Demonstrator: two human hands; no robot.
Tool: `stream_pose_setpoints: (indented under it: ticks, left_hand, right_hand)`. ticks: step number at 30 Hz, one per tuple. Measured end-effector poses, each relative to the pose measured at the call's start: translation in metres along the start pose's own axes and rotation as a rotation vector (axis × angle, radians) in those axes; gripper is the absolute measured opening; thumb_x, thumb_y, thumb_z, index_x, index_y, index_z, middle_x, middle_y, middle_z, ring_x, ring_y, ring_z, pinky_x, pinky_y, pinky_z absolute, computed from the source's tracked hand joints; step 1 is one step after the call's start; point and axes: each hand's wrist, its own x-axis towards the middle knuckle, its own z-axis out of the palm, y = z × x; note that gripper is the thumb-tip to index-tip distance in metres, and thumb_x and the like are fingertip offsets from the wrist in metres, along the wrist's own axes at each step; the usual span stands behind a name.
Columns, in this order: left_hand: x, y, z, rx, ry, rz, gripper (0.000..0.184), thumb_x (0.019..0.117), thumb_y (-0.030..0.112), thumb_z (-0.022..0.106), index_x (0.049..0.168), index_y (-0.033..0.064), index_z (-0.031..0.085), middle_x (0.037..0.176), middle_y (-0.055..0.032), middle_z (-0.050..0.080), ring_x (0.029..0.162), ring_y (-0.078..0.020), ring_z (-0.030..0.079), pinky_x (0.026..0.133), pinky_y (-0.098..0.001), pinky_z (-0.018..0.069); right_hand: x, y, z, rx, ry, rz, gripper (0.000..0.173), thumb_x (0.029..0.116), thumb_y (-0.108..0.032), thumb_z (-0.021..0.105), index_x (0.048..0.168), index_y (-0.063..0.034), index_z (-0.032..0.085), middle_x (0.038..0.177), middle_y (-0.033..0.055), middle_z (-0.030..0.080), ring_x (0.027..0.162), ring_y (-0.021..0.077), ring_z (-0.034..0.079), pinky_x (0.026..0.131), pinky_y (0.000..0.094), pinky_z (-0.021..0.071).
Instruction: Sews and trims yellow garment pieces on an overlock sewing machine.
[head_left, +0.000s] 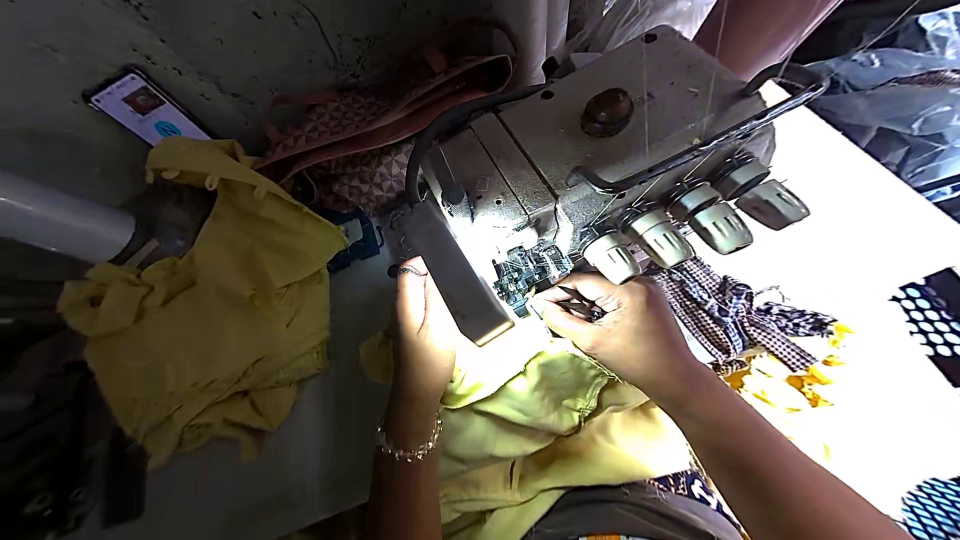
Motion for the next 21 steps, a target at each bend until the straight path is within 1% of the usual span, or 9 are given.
stream_pose_setpoints:
  ticks: [1, 3, 5, 7, 9, 12, 17, 20, 21]
  left_hand:
    - [-0.001, 0.0, 0.001, 0.08, -0.031, 0.004, 0.024, 0.1054, 0.012, 0.049, 0.126, 0.0012, 0.057, 0.101, 0.0, 0.064, 0.094, 0.001, 0.06, 0.086, -0.0196, 0.05]
    - [-0.003, -0.002, 0.004, 0.336, -0.118, 0.054, 0.035, 0.0989, 0.018, 0.053, 0.124, -0.0066, 0.059, 0.107, -0.0162, 0.067, 0.104, -0.0216, 0.061, 0.093, -0.0421, 0.0444]
    - [-0.003, 0.002, 0.005, 0.487, -0.223, 0.068, 0.034, 0.0967, 0.028, 0.058, 0.112, -0.0018, 0.065, 0.108, -0.0169, 0.065, 0.108, -0.0304, 0.059, 0.093, -0.049, 0.0438]
    - [0.004, 0.007, -0.002, 0.536, -0.346, 0.047, 0.037, 0.0986, 0.03, 0.06, 0.119, 0.0005, 0.067, 0.116, -0.0171, 0.066, 0.116, -0.0317, 0.059, 0.099, -0.0514, 0.044]
    - [0.013, 0.006, -0.009, 0.521, -0.411, 0.113, 0.032, 0.0964, 0.028, 0.064, 0.115, 0.0015, 0.068, 0.111, -0.015, 0.068, 0.11, -0.0287, 0.061, 0.094, -0.0496, 0.0467]
    - [0.025, 0.003, -0.018, 0.401, -0.425, 0.199, 0.025, 0.0897, 0.02, 0.073, 0.106, 0.0009, 0.071, 0.098, -0.0117, 0.071, 0.099, -0.0201, 0.066, 0.091, -0.039, 0.0514]
    - [0.039, -0.008, -0.024, 0.316, -0.498, 0.148, 0.023, 0.082, 0.017, 0.079, 0.096, 0.0011, 0.069, 0.088, -0.0101, 0.068, 0.087, -0.0176, 0.064, 0.082, -0.0379, 0.0512]
    - [0.036, -0.013, -0.018, 0.309, -0.442, 0.193, 0.028, 0.0784, 0.021, 0.08, 0.097, 0.0031, 0.068, 0.087, -0.0067, 0.067, 0.084, -0.0138, 0.063, 0.079, -0.0355, 0.0504]
    - [0.033, -0.013, -0.015, 0.335, -0.417, 0.182, 0.034, 0.0788, 0.024, 0.08, 0.103, 0.0025, 0.07, 0.094, -0.0091, 0.069, 0.092, -0.0176, 0.065, 0.085, -0.0404, 0.0502]
  right_hand:
    - [0.0, 0.0, 0.0, -0.003, -0.002, -0.003, 0.021, 0.0866, -0.034, 0.068, 0.085, -0.0156, 0.077, 0.069, -0.0064, 0.065, 0.06, -0.0004, 0.052, 0.055, 0.0234, 0.0423]
    - [0.0, 0.0, -0.001, -0.002, -0.012, -0.004, 0.02, 0.0863, -0.034, 0.069, 0.085, -0.0154, 0.077, 0.07, -0.0059, 0.065, 0.061, 0.0005, 0.054, 0.057, 0.0251, 0.0439]
    - [-0.001, 0.001, -0.001, 0.002, -0.013, -0.01, 0.021, 0.0864, -0.033, 0.069, 0.084, -0.0146, 0.077, 0.07, -0.0053, 0.065, 0.061, 0.001, 0.054, 0.056, 0.0248, 0.044]
    - [-0.001, 0.0, -0.002, 0.0, -0.018, -0.01, 0.022, 0.0875, -0.034, 0.068, 0.085, -0.0146, 0.078, 0.069, -0.0057, 0.064, 0.061, 0.0009, 0.053, 0.056, 0.0247, 0.0429]
    - [0.0, 0.001, -0.002, -0.008, -0.019, -0.012, 0.022, 0.088, -0.035, 0.067, 0.085, -0.0158, 0.077, 0.068, -0.0071, 0.062, 0.06, 0.0001, 0.051, 0.056, 0.024, 0.0415]
    - [0.0, 0.002, -0.002, -0.001, -0.025, -0.005, 0.022, 0.089, -0.037, 0.066, 0.085, -0.0171, 0.077, 0.069, -0.0081, 0.063, 0.061, -0.0011, 0.052, 0.057, 0.0235, 0.0425]
    - [0.001, 0.003, -0.001, -0.004, -0.023, -0.007, 0.022, 0.0887, -0.036, 0.067, 0.084, -0.0168, 0.077, 0.068, -0.0087, 0.062, 0.06, -0.0019, 0.051, 0.057, 0.0223, 0.042]
    - [0.001, 0.003, -0.002, 0.0, -0.023, -0.008, 0.022, 0.0887, -0.036, 0.067, 0.085, -0.0168, 0.077, 0.069, -0.0088, 0.063, 0.061, -0.003, 0.051, 0.058, 0.0209, 0.0425]
    - [0.001, 0.003, -0.002, -0.001, -0.025, -0.007, 0.022, 0.0888, -0.035, 0.067, 0.085, -0.0168, 0.077, 0.069, -0.0089, 0.063, 0.061, -0.0032, 0.051, 0.058, 0.0208, 0.0426]
